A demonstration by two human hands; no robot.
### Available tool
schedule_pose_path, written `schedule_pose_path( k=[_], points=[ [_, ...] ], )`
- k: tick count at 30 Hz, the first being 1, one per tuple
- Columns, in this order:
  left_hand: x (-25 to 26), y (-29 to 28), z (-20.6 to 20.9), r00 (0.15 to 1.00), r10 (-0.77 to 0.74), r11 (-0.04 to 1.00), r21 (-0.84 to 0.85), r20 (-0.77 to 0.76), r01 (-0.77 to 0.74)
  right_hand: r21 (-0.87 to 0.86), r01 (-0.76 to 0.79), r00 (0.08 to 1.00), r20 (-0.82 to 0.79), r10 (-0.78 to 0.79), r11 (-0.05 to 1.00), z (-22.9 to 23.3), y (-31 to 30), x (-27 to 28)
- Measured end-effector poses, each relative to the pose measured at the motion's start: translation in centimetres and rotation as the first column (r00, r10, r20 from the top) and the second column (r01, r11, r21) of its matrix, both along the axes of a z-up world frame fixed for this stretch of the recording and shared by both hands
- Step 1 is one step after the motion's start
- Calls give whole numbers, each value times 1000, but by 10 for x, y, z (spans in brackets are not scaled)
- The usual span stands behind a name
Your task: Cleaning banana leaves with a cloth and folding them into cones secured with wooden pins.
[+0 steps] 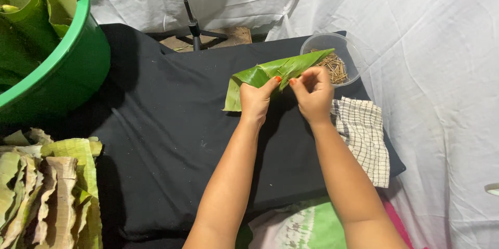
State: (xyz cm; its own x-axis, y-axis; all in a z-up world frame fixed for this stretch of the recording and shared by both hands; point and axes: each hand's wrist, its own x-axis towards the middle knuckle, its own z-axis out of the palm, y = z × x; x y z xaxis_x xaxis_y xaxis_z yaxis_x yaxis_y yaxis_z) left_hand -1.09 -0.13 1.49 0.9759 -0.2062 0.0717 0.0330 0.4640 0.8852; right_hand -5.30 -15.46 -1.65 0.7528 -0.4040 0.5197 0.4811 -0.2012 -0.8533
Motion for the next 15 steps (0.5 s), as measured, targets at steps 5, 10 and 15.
schedule_pose_path(
  k=[5,10,15],
  points=[
    [-2,5,6,996,-47,997,-61,76,51,121,8,990,136,-25,993,18,-9,-2],
    [-1,9,7,986,-137,990,-23,95,140,268,-30,988,156,-12,963,23,-13,-3],
    [7,15,5,991,-85,992,-85,100,94,319,70,997,2,-75,945,39,-9,-8]
  ],
)
